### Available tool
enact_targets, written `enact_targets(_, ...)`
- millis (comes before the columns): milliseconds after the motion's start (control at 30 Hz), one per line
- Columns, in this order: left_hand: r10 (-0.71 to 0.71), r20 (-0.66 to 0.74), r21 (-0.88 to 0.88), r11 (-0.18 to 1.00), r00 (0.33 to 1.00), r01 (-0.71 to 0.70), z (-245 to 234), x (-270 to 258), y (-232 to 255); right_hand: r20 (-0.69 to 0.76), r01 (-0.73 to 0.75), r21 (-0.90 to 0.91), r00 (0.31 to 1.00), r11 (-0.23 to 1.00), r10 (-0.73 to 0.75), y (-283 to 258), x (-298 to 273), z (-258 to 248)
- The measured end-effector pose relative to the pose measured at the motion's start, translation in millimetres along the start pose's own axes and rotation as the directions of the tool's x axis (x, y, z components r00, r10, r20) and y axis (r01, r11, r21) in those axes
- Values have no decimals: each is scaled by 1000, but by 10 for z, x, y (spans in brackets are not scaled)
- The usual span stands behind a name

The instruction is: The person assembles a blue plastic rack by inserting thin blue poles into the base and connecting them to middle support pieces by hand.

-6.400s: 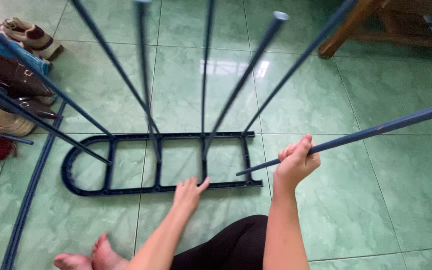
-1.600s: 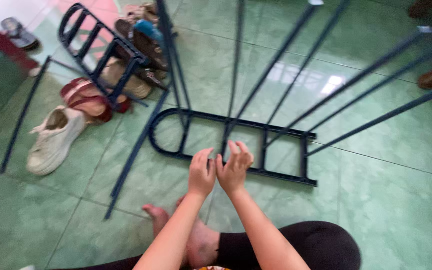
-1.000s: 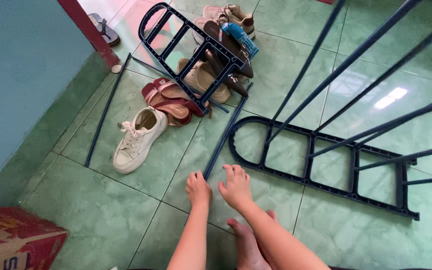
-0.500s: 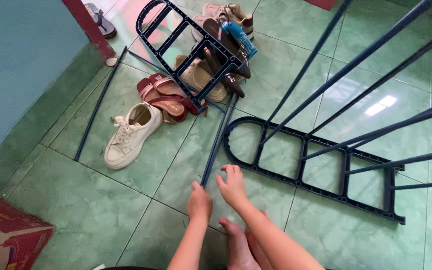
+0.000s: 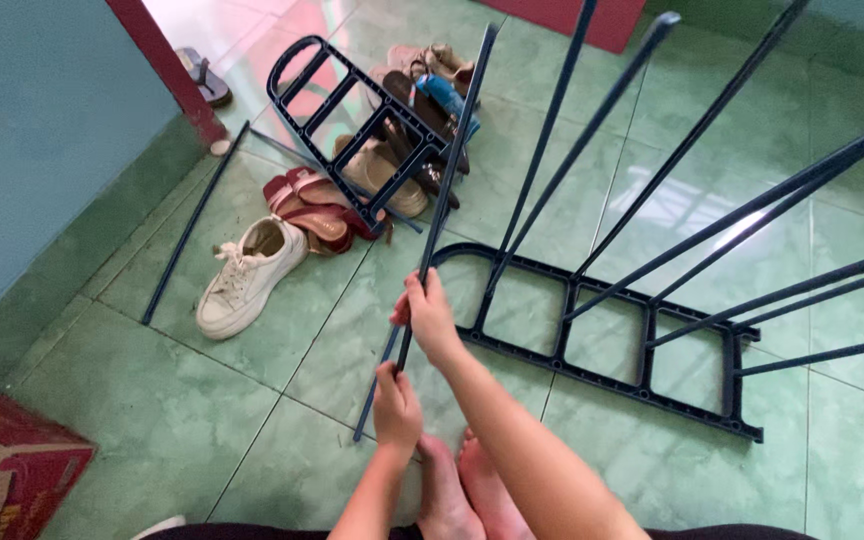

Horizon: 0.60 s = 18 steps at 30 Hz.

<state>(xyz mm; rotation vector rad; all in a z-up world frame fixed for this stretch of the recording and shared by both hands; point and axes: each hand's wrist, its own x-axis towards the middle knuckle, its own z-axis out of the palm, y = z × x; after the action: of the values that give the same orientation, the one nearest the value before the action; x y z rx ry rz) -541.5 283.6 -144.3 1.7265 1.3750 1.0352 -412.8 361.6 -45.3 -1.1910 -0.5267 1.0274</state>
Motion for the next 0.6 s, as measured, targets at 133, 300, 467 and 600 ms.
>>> enact_targets(133,318,-40,-146,936,947,-320,204,482,610,104,232,-40,968,972,-227,-684,187,-158)
enact_targets(300,250,237,-425,895,939,-131,565,792,1346,135,471,-44,877,881,-462,-1849,207,-409)
enact_targets(467,365,303,-444,872,881,-208,692,823,1791,-57,470,-148,875,870,-482,-2207,101,-592)
enact_targets(600,391,289,-552,814,874,-182,777,951,1909,-62,433,-114,895,894,-441,-1932,180,-770)
